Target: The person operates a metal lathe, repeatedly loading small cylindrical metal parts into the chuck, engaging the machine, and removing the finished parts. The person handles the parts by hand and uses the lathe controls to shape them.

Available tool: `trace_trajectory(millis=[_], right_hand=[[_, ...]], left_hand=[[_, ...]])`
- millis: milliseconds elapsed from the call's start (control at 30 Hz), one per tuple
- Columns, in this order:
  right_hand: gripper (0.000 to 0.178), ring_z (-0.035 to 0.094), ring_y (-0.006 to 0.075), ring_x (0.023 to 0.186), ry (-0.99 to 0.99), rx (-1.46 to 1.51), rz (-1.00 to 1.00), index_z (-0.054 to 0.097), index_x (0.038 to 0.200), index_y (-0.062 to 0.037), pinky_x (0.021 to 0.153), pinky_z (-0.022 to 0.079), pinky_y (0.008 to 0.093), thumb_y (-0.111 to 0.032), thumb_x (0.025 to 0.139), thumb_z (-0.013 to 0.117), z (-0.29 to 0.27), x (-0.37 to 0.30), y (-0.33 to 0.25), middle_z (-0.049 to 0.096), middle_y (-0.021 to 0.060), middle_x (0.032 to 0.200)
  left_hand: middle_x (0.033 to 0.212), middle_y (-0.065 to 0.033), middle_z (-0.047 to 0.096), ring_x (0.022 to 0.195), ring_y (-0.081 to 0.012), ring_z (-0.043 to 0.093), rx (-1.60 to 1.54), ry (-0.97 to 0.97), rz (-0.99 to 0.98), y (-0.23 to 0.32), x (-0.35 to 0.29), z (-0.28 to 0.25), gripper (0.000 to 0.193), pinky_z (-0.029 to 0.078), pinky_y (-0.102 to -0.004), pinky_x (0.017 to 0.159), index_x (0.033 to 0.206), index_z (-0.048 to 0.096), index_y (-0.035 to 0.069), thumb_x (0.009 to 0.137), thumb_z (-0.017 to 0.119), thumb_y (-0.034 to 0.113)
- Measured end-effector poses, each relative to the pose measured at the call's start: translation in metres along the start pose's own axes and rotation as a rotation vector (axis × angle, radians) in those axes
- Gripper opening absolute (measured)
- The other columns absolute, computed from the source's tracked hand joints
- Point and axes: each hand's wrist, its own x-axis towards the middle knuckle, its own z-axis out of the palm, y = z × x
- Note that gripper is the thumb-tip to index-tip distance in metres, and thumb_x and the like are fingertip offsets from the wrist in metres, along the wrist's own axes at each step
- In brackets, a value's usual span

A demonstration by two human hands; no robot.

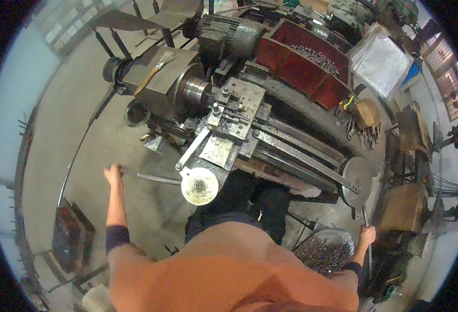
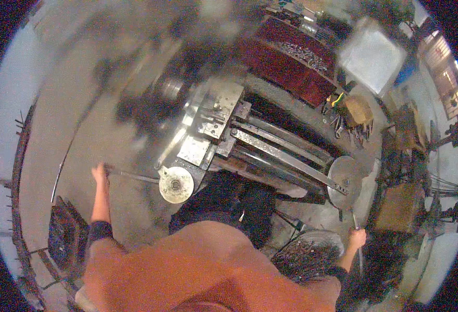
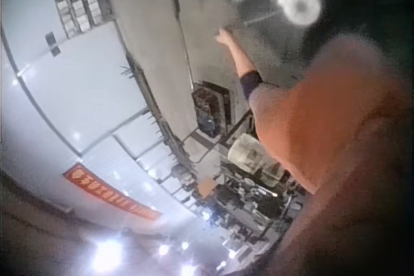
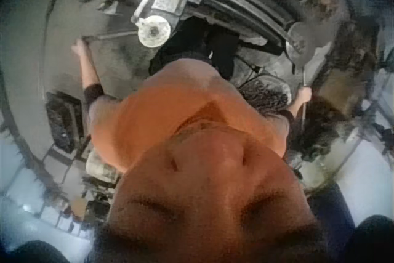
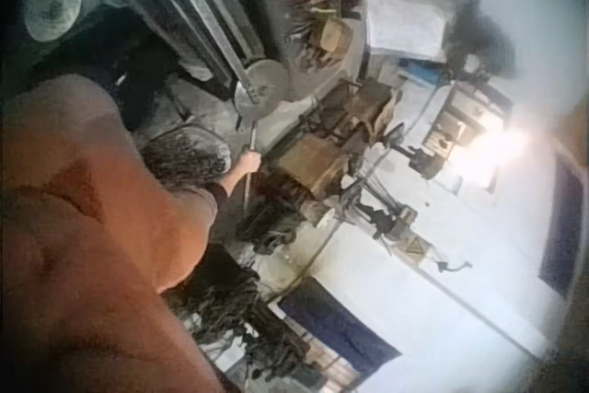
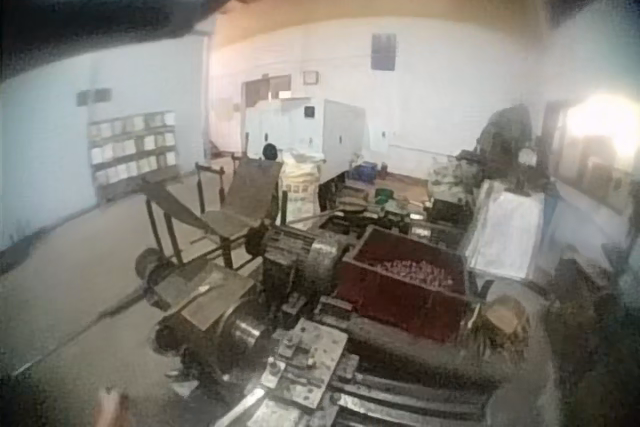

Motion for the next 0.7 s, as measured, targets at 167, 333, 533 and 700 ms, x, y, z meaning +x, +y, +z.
trace_trajectory(millis=[167, 333, 533, 700], right_hand=[[0.032, 0.058, 0.0346, 0.065, 0.053, -0.108, 0.051, 0.056, 0.076, -0.0040, 0.061, 0.048, 0.0446, -0.035, 0.069, 0.059, 0.013, -0.063, -0.007, 0.058, 0.0153, 0.069], [0.034, 0.059, 0.0366, 0.069, -0.076, 0.140, 0.177, 0.057, 0.076, -0.0004, 0.061, 0.046, 0.0466, -0.033, 0.067, 0.060, -0.034, -0.101, -0.060, 0.060, 0.0178, 0.076], [0.039, 0.060, 0.0372, 0.070, -0.002, 0.043, 0.177, 0.057, 0.076, 0.0006, 0.062, 0.047, 0.0466, -0.038, 0.069, 0.060, -0.012, -0.102, -0.054, 0.061, 0.0203, 0.075], [0.040, 0.059, 0.0364, 0.068, 0.046, -0.055, 0.070, 0.057, 0.075, 0.0004, 0.060, 0.048, 0.0453, -0.038, 0.068, 0.064, 0.000, -0.090, -0.042, 0.060, 0.0201, 0.071]], left_hand=[[0.070, -0.0116, 0.052, 0.052, -0.0214, 0.053, -0.027, 0.300, -0.136, 0.037, -0.078, -0.009, 0.020, 0.043, -0.0299, 0.044, 0.087, 0.041, -0.002, 0.070, 0.050, 0.003], [0.064, -0.0154, 0.052, 0.049, -0.0236, 0.053, -0.167, 0.300, -0.025, 0.003, -0.045, -0.013, 0.014, 0.053, -0.0371, 0.052, 0.082, 0.041, -0.009, 0.069, 0.041, -0.004], [0.062, -0.0154, 0.051, 0.047, -0.0239, 0.053, -0.122, 0.243, 0.034, 0.024, -0.044, 0.014, 0.007, 0.052, -0.0361, 0.050, 0.073, 0.043, -0.008, 0.068, 0.040, -0.005], [0.062, -0.0135, 0.051, 0.047, -0.0219, 0.053, -0.018, 0.137, -0.008, 0.022, -0.044, 0.003, 0.006, 0.048, -0.0331, 0.046, 0.074, 0.043, -0.006, 0.070, 0.043, -0.001]])
